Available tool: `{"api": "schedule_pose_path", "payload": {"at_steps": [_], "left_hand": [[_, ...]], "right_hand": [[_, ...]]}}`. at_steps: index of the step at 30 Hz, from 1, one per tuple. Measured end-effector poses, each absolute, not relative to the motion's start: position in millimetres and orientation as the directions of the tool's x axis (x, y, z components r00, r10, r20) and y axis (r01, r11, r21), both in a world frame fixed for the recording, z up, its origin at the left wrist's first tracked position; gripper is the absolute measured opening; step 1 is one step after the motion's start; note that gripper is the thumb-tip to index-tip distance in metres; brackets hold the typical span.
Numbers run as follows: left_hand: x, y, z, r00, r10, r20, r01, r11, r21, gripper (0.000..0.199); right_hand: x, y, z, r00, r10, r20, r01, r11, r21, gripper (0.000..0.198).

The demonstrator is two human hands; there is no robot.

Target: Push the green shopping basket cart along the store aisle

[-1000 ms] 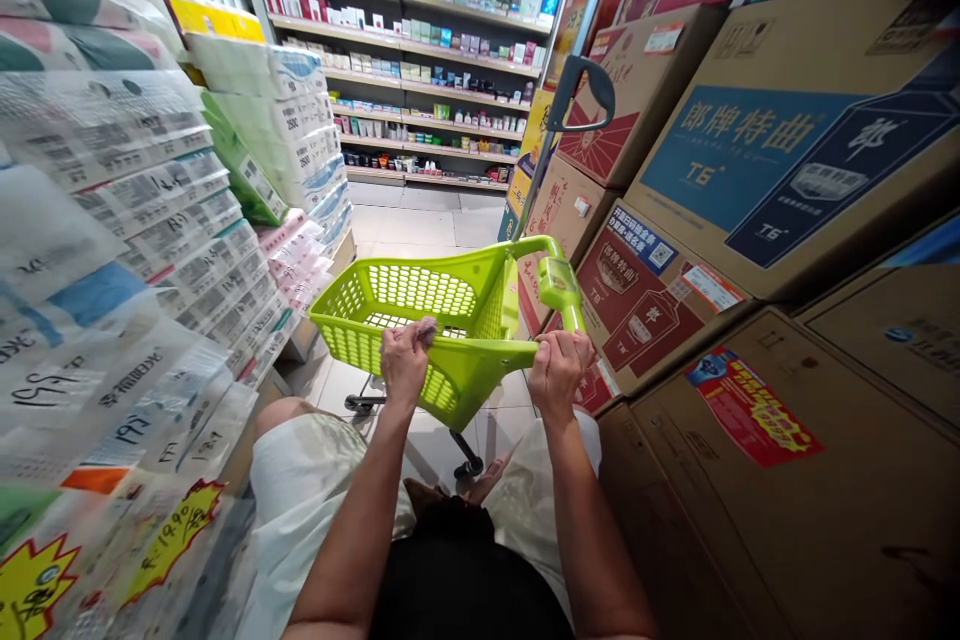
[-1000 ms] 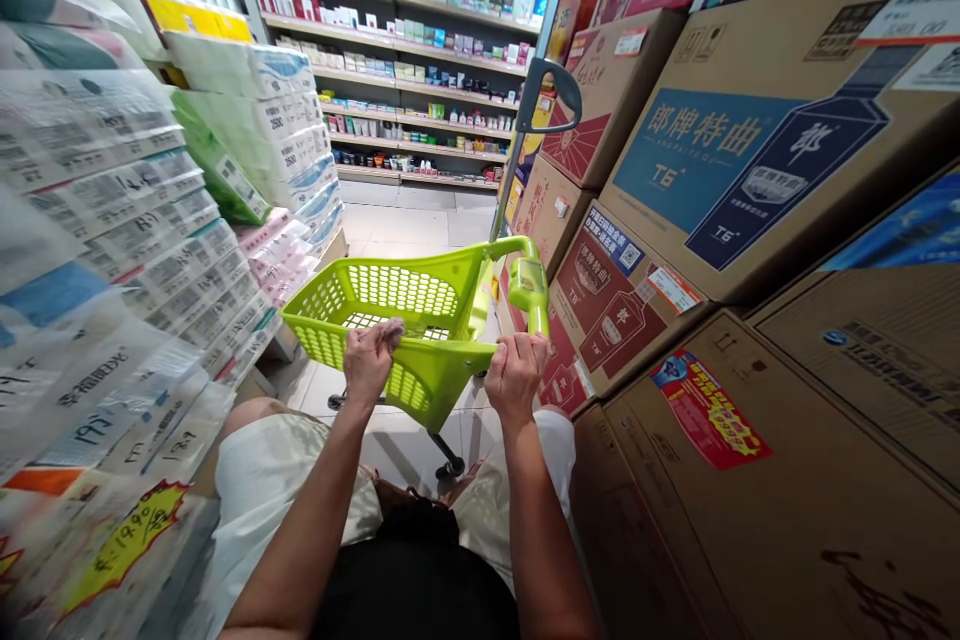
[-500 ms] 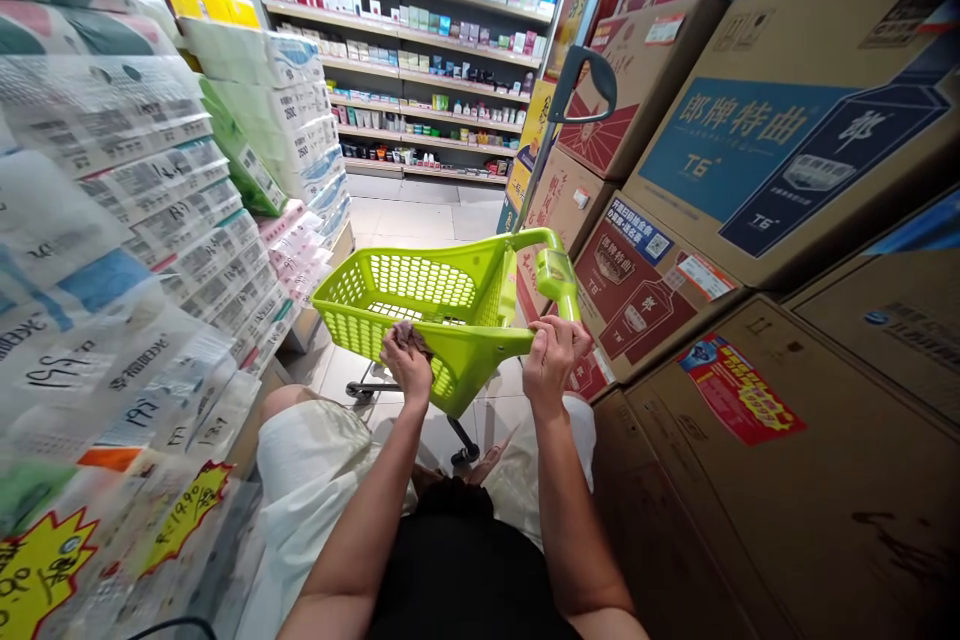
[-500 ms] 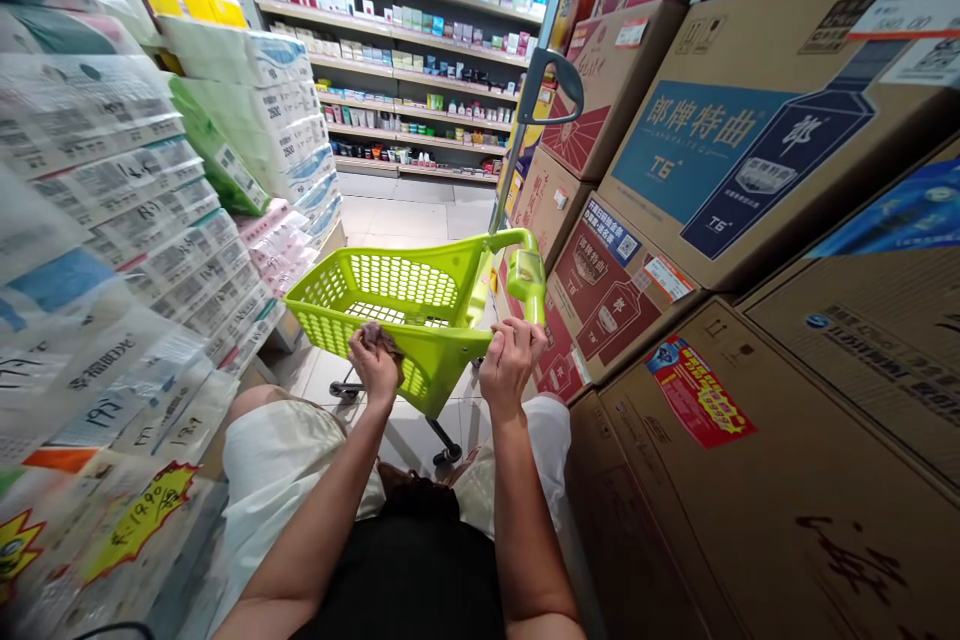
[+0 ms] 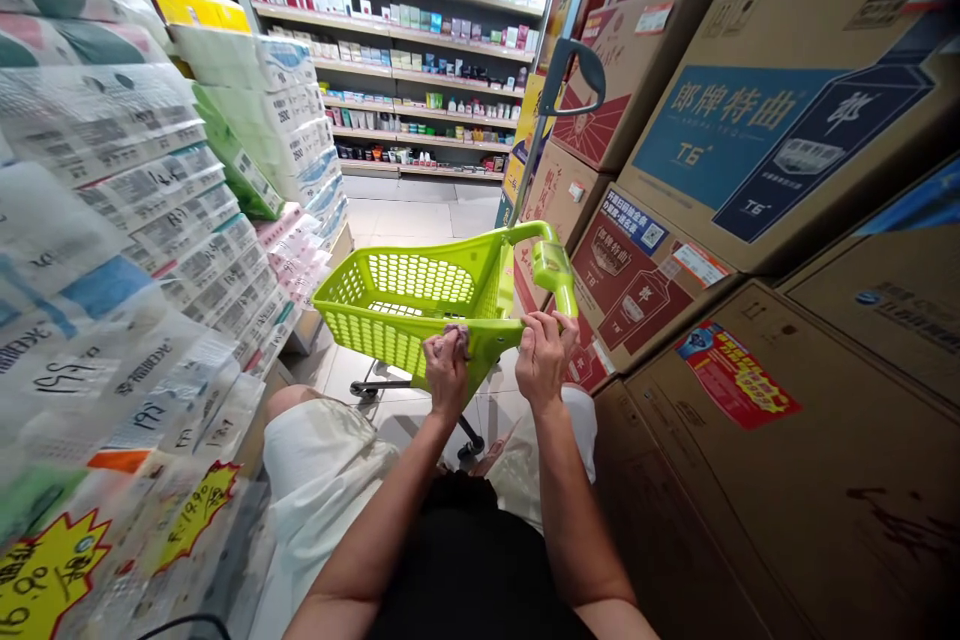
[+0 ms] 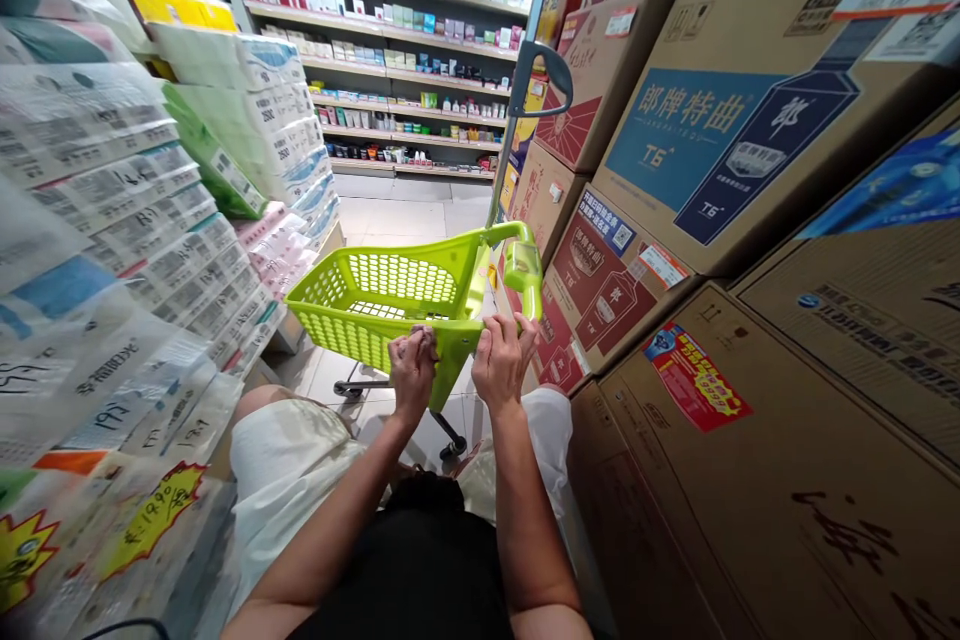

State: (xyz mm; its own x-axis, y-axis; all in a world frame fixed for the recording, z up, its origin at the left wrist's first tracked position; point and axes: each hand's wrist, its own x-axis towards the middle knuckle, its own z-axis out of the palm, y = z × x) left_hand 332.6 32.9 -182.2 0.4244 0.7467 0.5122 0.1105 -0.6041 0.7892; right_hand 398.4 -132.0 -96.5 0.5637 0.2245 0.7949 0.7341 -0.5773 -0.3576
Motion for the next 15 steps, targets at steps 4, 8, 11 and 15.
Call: {"api": "schedule_pose_path", "payload": {"at_steps": [4,8,11,15], "left_hand": [[332.5,28.4,-179.1,0.380,0.779,0.498,0.187,-0.592,0.784,0.030],[333.1,20.1,-175.4,0.475,0.703,0.530,0.101,-0.642,0.760,0.029],[332.7,18.7,-174.9,0.550,0.625,0.554,0.041,-0.683,0.729,0.028],[331.4,29.4,-176.6,0.431,0.761,0.485,0.172,-0.597,0.783,0.033]], "right_hand": [[398.3,-133.0,-96.9,0.561,0.269,0.783,0.748,-0.571,-0.339,0.036],[397.8,-132.4,-97.4,0.572,0.271,0.774,0.744,-0.568,-0.351,0.037],[397.1,-132.4,-96.5,0.588,0.258,0.767,0.735,-0.567,-0.372,0.037],[394.5,-132.0,-94.5,0.584,0.303,0.753,0.750,-0.557,-0.357,0.038]]}}
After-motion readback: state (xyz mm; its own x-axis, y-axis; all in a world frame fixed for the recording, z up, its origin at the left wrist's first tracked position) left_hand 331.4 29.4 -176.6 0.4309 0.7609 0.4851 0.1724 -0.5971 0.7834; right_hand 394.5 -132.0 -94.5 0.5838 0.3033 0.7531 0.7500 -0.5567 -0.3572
